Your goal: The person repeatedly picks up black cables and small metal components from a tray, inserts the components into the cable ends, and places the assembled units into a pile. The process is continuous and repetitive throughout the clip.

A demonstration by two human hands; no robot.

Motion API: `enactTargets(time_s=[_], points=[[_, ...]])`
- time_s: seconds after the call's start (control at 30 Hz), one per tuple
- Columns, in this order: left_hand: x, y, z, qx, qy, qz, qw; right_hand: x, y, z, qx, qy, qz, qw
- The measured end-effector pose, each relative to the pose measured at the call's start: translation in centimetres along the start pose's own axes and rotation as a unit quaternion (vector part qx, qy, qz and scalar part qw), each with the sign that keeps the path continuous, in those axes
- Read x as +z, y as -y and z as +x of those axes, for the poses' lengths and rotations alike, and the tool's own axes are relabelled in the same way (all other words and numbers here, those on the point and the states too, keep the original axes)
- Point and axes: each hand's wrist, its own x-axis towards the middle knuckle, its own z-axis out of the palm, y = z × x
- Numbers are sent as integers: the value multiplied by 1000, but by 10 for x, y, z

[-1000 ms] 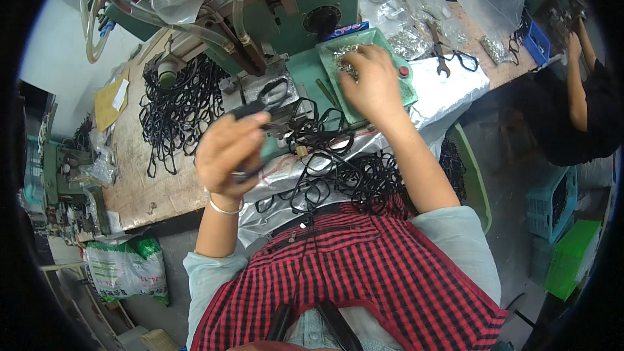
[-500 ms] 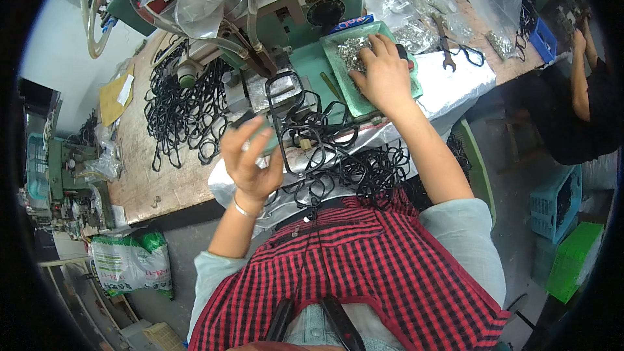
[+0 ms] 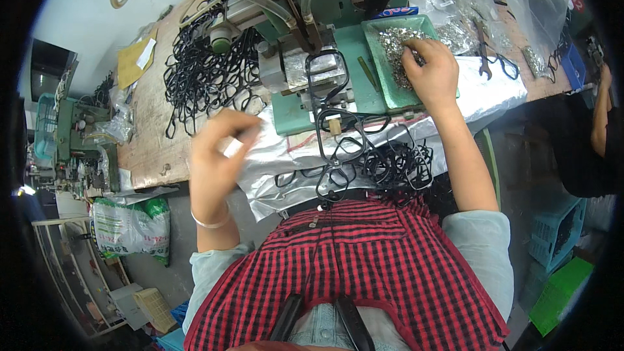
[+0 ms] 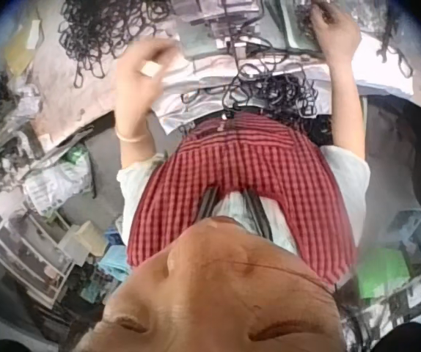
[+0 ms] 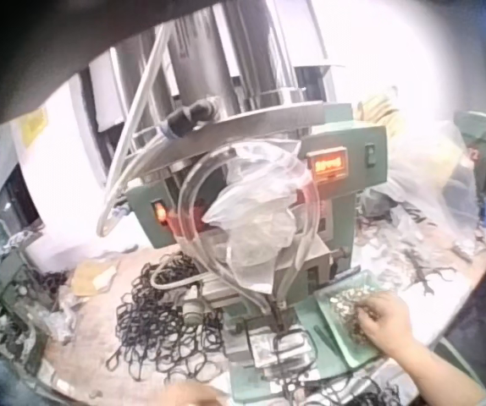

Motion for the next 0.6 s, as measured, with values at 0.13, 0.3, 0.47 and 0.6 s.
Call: enactTargets(time_s=[0.13, 0.3, 0.47, 0.6], points=[[-14, 83, 16, -47, -46, 421, 905, -4, 1, -3, 40, -3, 50, 998], [5, 168, -6, -127, -87, 445, 882, -25, 4, -27, 122, -13, 100, 987], [-6, 157, 13, -113, -249, 209, 939, -48, 51, -8, 175, 66, 265, 946], [8, 134, 36, -156, -211, -171, 950, -25, 96, 28, 43, 86, 355, 930]])
